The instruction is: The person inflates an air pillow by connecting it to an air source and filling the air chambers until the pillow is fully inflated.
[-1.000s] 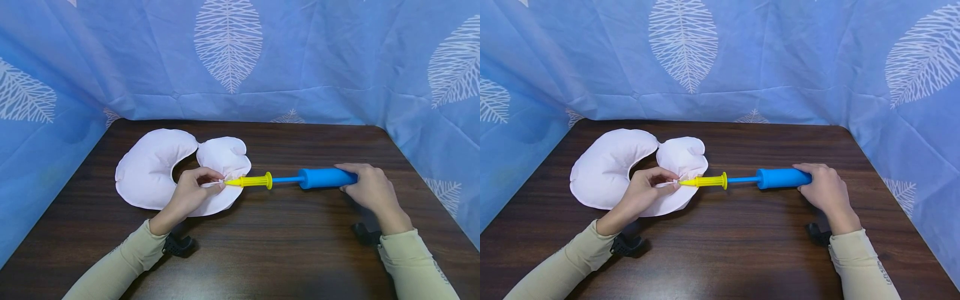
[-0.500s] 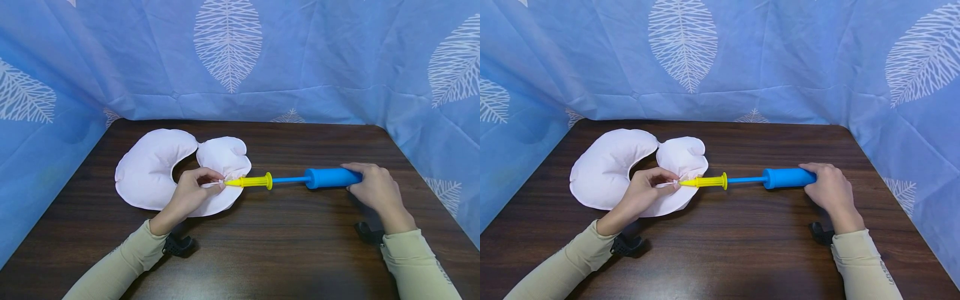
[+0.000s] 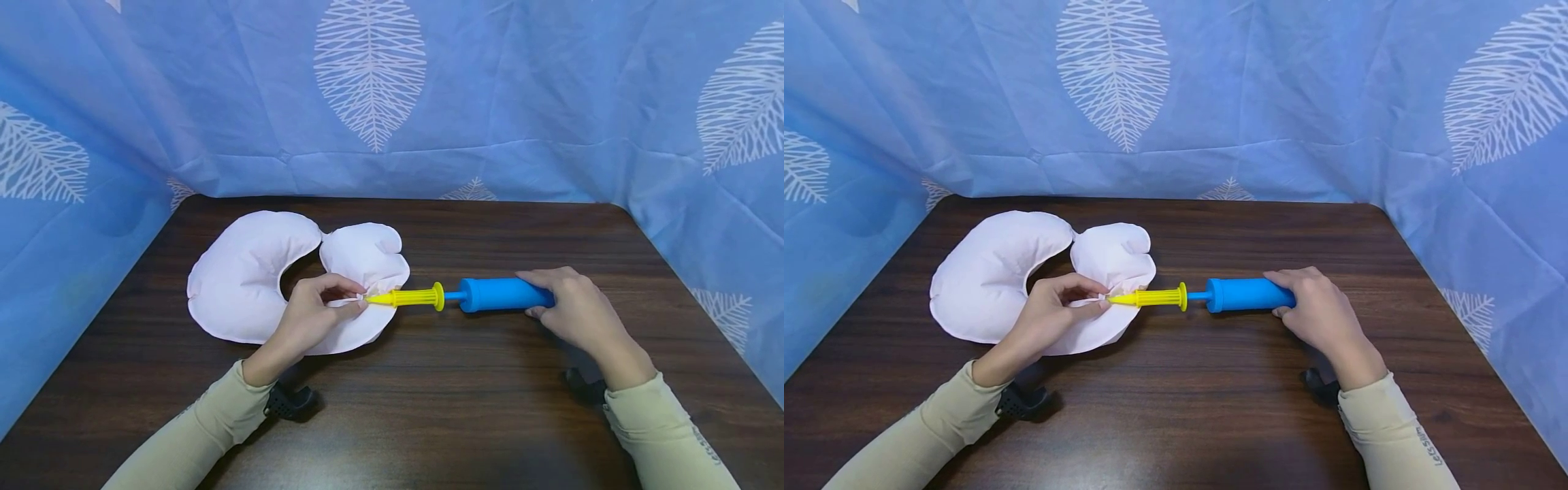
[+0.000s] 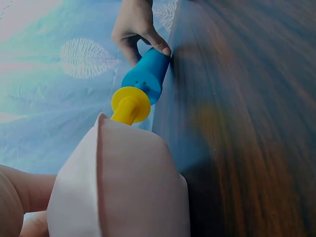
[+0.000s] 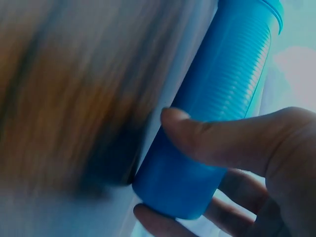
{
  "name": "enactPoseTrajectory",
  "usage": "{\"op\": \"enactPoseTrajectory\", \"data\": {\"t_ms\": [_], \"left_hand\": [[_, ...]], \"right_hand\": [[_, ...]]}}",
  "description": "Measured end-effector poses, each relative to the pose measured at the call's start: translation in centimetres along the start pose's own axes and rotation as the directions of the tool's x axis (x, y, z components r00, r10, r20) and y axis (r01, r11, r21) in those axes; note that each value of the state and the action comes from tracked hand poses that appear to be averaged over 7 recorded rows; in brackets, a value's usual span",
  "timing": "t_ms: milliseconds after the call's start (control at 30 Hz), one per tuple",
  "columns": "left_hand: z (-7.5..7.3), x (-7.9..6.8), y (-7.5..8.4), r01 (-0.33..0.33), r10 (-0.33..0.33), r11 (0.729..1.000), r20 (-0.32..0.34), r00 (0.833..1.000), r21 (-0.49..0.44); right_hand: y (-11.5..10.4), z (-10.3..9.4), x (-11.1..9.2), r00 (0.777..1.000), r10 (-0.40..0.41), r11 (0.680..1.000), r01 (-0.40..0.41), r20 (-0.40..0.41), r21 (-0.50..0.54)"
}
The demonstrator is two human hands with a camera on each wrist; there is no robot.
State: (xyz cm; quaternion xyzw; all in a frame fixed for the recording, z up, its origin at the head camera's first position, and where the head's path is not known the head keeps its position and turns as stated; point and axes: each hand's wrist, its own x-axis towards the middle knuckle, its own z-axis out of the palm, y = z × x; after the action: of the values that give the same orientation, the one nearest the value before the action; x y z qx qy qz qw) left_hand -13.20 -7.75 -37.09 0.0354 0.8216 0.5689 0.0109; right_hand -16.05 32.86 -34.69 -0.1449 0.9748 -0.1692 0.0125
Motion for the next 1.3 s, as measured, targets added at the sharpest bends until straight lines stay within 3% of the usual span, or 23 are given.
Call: {"op": "enactPoseTrajectory", "data": {"t_ms": [300,667,900,1300], "left_hand": [[-0.2,0.0,0.2,0.000,0.000,1.000,0.004,1.000,-0.016],[-0.2,0.0,0.3,0.011,-0.010,1.000,0.027,1.000,-0.015],[-0.1,0.0,0.3,-0.003,0.003,1.000,0.014,1.000,-0.012],[-0.1,0.0,0.3,0.001,-0.001,1.000,0.010,1.000,-0.008]], "right_hand": [[-1.6,0.7,0.2,0.997,-0.079,0.996,0.080,-0.013,0.039],[-1.4,0.7,0.1,1.000,-0.011,0.999,0.011,-0.010,0.032],[0.4,0.0,0.1,0.997,0.083,0.996,-0.083,0.007,-0.012],[4.3,-1.1,-0.3,0.979,0.186,0.979,-0.192,-0.078,-0.073]]}}
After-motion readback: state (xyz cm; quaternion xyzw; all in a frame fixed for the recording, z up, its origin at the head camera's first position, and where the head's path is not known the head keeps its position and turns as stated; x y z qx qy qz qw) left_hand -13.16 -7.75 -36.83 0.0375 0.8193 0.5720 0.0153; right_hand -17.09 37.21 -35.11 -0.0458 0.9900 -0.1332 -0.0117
